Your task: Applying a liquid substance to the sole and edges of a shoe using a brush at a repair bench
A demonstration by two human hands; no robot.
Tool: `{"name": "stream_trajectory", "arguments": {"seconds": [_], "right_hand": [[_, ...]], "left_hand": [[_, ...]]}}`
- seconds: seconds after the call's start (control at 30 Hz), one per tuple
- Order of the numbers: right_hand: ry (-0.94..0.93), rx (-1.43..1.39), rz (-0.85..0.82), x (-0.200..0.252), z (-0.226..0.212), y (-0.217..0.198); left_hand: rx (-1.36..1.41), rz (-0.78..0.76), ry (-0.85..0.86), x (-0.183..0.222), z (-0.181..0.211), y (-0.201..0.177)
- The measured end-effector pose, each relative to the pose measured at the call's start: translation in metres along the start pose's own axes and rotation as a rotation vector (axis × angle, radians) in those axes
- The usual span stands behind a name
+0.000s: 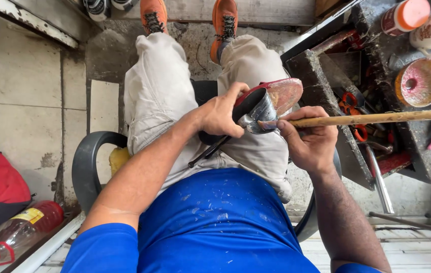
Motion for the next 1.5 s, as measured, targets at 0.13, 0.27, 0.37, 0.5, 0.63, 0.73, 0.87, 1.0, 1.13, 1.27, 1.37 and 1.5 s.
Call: {"name": "stream_trajectory", "arguments": {"seconds": [0.13, 0.27, 0.37, 0.5, 0.63, 0.73, 0.87, 1.0, 1.13, 1.27, 1.37, 1.5], "right_hand": [[0.024, 0.045, -0.065, -0.006, -0.007, 0.018], [0.064, 0.098, -0.082, -0.012, -0.008, 0.026], [0.083, 0.155, -0.088, -0.013, -0.003, 0.025], [0.090, 0.145, -0.103, -0.016, -0.006, 0.032], [0.114, 0.130, -0.076, -0.017, -0.006, 0.032], [0.127, 0.145, -0.074, -0.015, -0.005, 0.034], [0.128, 0.158, -0.087, -0.024, -0.011, 0.037], [0.161, 0.169, -0.072, -0.025, -0.003, 0.027], [0.186, 0.190, -0.076, -0.024, 0.002, 0.023], [0.204, 0.183, -0.072, -0.021, 0.005, 0.024], [0.210, 0.158, -0.070, -0.020, 0.005, 0.025], [0.179, 0.151, -0.060, -0.023, 0.000, 0.018]], "left_hand": [[0.126, 0.201, 0.181, 0.013, -0.006, -0.013], [0.170, 0.389, 0.313, 0.033, -0.012, -0.027], [0.049, 0.444, 0.311, 0.045, -0.018, -0.025], [-0.057, 0.589, 0.324, 0.056, -0.009, -0.031], [0.261, 0.602, 0.214, 0.058, -0.029, -0.030], [0.372, 0.489, 0.106, 0.052, -0.045, -0.027], [0.625, 0.273, -0.085, 0.033, -0.068, -0.007], [0.654, 0.204, -0.096, 0.037, -0.060, -0.023], [0.234, 0.173, -0.093, 0.051, -0.034, -0.055], [-0.645, 0.362, 0.059, 0.067, -0.012, -0.063], [-0.479, 0.336, 0.139, 0.066, -0.001, -0.051], [-0.490, 0.469, 0.278, 0.068, 0.006, -0.036]]}}
Point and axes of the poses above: each hand's wrist, its own x-axis away from the middle knuckle, its own y-axis out of the palm, z = x × y, the point moved 10 cm from there along -x, towards the middle knuckle, and after that the axes turned 8 degrees about z, right-handed, at the moved point
